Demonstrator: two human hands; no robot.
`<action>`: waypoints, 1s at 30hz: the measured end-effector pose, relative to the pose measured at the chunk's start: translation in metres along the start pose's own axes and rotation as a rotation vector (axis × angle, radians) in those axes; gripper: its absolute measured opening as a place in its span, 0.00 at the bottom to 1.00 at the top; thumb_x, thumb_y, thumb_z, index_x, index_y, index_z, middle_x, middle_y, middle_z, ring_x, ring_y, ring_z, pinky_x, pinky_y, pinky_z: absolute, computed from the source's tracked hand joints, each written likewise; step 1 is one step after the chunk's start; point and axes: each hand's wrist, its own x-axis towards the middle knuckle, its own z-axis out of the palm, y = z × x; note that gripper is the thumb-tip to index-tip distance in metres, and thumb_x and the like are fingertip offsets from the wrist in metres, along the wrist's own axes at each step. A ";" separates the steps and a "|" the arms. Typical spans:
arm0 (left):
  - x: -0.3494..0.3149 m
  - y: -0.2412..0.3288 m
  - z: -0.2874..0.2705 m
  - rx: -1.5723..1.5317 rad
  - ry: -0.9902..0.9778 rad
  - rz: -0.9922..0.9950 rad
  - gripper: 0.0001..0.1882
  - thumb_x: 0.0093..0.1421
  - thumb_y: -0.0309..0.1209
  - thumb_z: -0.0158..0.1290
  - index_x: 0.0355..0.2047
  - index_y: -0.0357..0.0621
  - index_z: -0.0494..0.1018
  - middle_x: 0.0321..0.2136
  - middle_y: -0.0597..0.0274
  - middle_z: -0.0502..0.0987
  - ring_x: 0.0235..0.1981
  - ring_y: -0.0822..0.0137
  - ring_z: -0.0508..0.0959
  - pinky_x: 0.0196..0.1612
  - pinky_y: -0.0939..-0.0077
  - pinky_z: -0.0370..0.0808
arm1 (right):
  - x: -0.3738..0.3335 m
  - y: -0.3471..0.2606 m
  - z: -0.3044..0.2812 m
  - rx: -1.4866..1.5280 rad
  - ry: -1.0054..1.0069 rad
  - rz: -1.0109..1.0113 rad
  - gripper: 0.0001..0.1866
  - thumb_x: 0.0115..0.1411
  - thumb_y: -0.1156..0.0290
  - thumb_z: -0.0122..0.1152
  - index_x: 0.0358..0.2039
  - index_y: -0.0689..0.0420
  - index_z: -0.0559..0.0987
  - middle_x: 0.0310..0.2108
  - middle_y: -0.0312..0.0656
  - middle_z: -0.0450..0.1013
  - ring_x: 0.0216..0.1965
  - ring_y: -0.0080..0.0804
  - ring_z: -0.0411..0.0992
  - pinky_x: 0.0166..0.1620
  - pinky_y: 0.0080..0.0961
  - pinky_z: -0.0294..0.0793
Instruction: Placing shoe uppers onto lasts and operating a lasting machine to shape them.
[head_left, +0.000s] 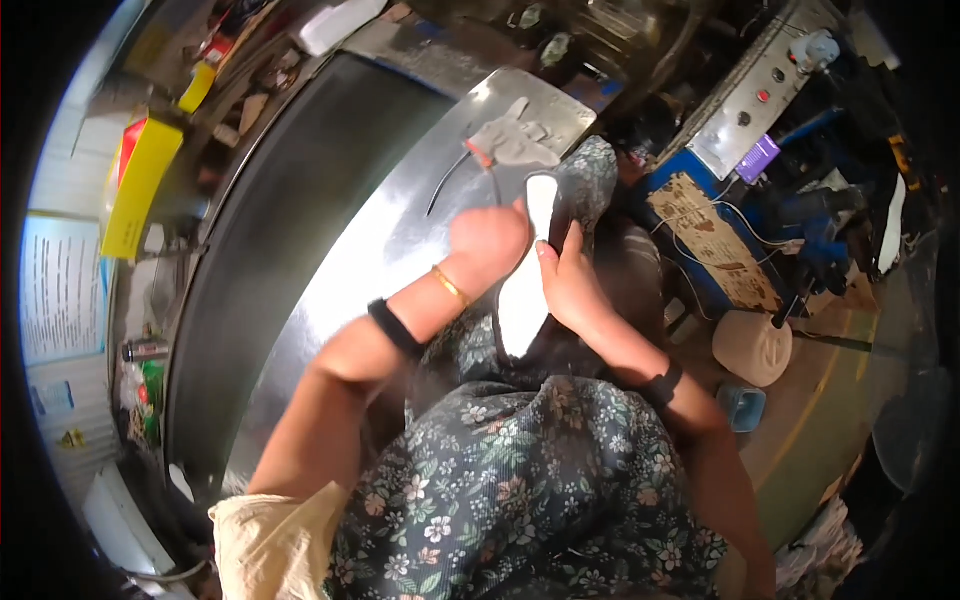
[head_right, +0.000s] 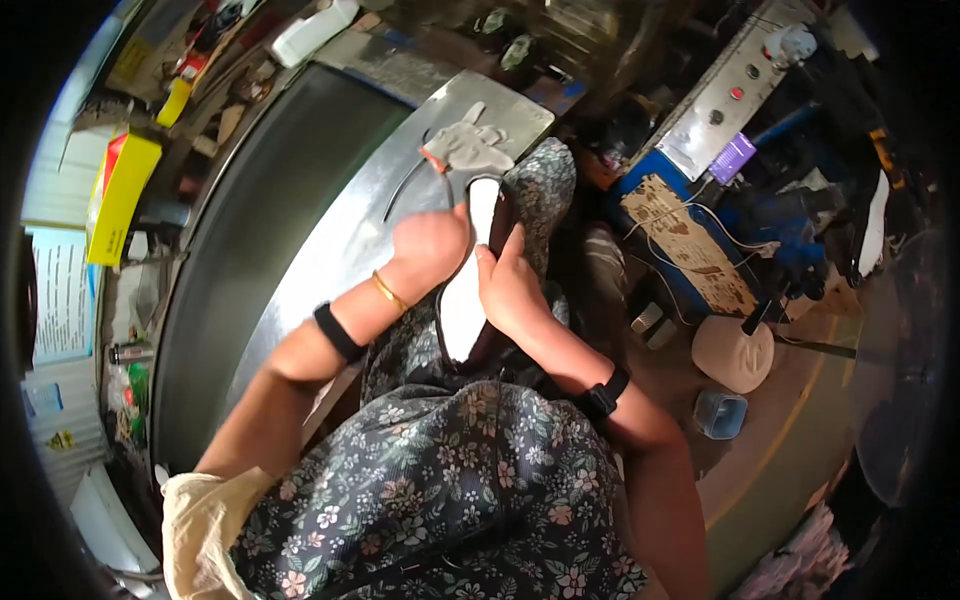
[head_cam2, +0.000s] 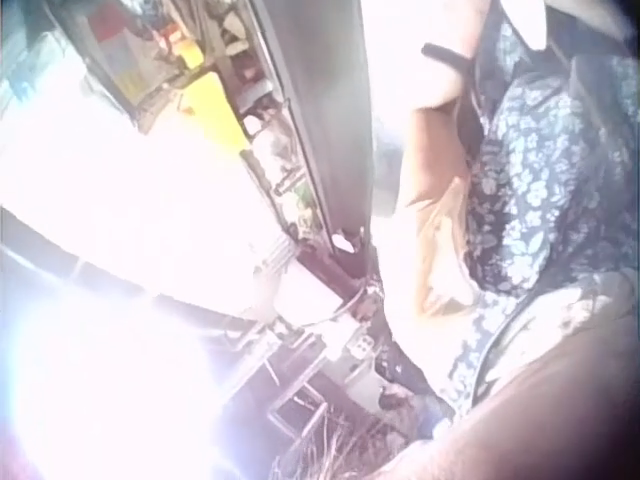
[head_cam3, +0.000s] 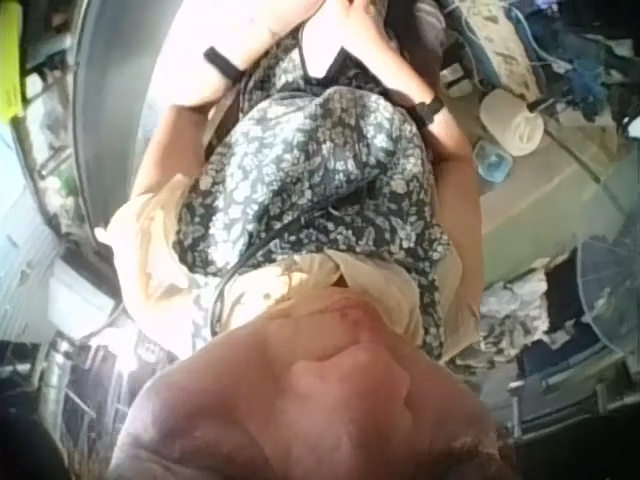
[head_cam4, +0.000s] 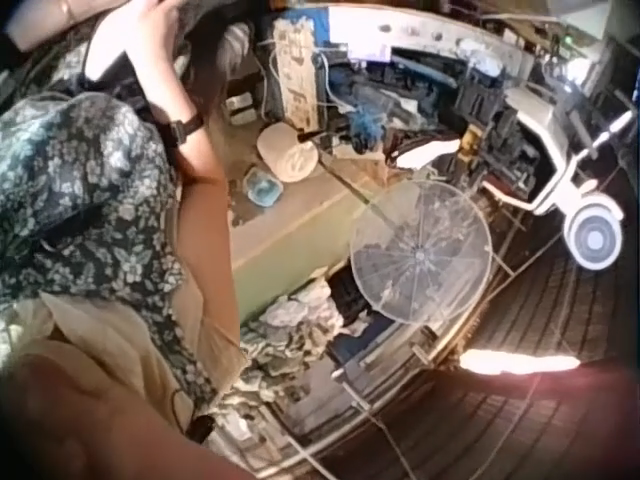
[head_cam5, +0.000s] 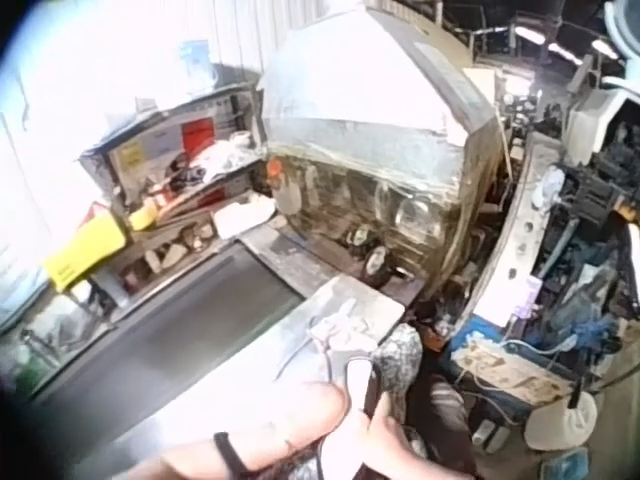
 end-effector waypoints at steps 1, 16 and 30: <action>-0.001 -0.002 -0.007 0.311 -0.002 0.244 0.25 0.70 0.42 0.36 0.28 0.43 0.79 0.23 0.48 0.80 0.26 0.47 0.81 0.30 0.58 0.78 | -0.002 -0.003 0.003 -0.298 -0.042 0.058 0.34 0.69 0.57 0.46 0.63 0.73 0.54 0.46 0.69 0.72 0.48 0.64 0.72 0.52 0.46 0.70; -0.104 -0.029 0.027 -1.349 -0.291 -0.005 0.31 0.66 0.46 0.53 0.60 0.35 0.62 0.40 0.52 0.80 0.37 0.61 0.81 0.42 0.67 0.79 | 0.001 0.023 0.003 0.367 0.037 -0.416 0.29 0.72 0.60 0.43 0.67 0.63 0.54 0.61 0.55 0.64 0.60 0.39 0.65 0.61 0.32 0.63; -0.135 -0.132 -0.007 0.362 0.173 0.211 0.49 0.52 0.40 0.63 0.65 0.25 0.49 0.62 0.28 0.58 0.64 0.37 0.60 0.63 0.46 0.60 | -0.025 -0.036 -0.454 -1.263 0.902 -0.177 0.21 0.59 0.57 0.60 0.48 0.57 0.77 0.42 0.51 0.77 0.44 0.46 0.76 0.46 0.40 0.73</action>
